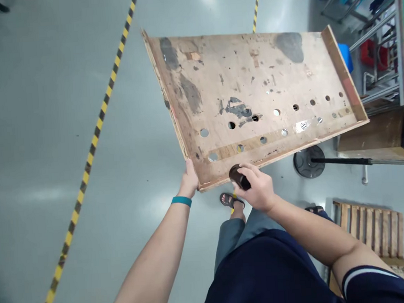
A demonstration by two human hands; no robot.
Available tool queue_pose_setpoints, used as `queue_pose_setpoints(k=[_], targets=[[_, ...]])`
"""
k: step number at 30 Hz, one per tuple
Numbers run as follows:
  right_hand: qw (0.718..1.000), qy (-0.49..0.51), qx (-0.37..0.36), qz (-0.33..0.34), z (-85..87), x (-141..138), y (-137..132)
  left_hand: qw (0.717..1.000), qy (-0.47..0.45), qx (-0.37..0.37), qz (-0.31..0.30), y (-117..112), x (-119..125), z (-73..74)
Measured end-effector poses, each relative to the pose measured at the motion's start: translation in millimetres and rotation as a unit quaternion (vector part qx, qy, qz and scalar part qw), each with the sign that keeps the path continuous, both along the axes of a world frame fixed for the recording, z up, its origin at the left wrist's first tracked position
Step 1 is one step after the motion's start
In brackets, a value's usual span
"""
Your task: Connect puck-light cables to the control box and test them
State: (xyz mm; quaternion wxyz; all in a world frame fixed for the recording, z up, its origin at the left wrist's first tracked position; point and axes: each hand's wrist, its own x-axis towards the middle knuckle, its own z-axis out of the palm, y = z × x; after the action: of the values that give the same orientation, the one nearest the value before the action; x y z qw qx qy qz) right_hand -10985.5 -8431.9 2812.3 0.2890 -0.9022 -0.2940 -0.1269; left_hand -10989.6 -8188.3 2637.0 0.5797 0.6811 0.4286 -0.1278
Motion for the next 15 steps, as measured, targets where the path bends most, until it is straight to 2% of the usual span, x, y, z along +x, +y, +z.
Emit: queue_pose_setpoints(k=[3, 5, 6, 8, 11, 13, 15], targets=[[0.998, -0.021, 0.061, 0.02, 55.6, -20.2, -9.3, 1.0, 0.024, 0.014, -0.008, 1.4, -0.1, 1.9], [0.995, -0.028, 0.092, 0.036, 73.8, -38.4, -14.9, 0.999, 0.03, 0.015, -0.01, 2.0, -0.2, 3.1], [0.994, -0.018, 0.099, 0.043, 73.5, -47.2, -17.8, 0.999, 0.03, 0.015, -0.009, 2.1, -0.2, 3.3], [0.994, 0.031, 0.097, 0.044, 56.5, -62.0, -24.9, 1.0, 0.023, 0.013, -0.006, 2.4, -0.3, 2.4], [0.992, 0.104, 0.065, -0.009, 12.0, -72.1, -40.7, 1.0, 0.014, 0.005, 0.008, 2.8, -0.6, -2.1], [0.991, 0.118, 0.042, -0.052, -14.3, -70.1, -52.3, 1.0, 0.019, 0.006, 0.015, 3.0, -1.1, -5.8], [0.989, 0.117, 0.024, -0.084, -33.6, -61.5, -59.9, 0.999, 0.026, 0.015, 0.02, 3.1, -2.1, -8.8]])
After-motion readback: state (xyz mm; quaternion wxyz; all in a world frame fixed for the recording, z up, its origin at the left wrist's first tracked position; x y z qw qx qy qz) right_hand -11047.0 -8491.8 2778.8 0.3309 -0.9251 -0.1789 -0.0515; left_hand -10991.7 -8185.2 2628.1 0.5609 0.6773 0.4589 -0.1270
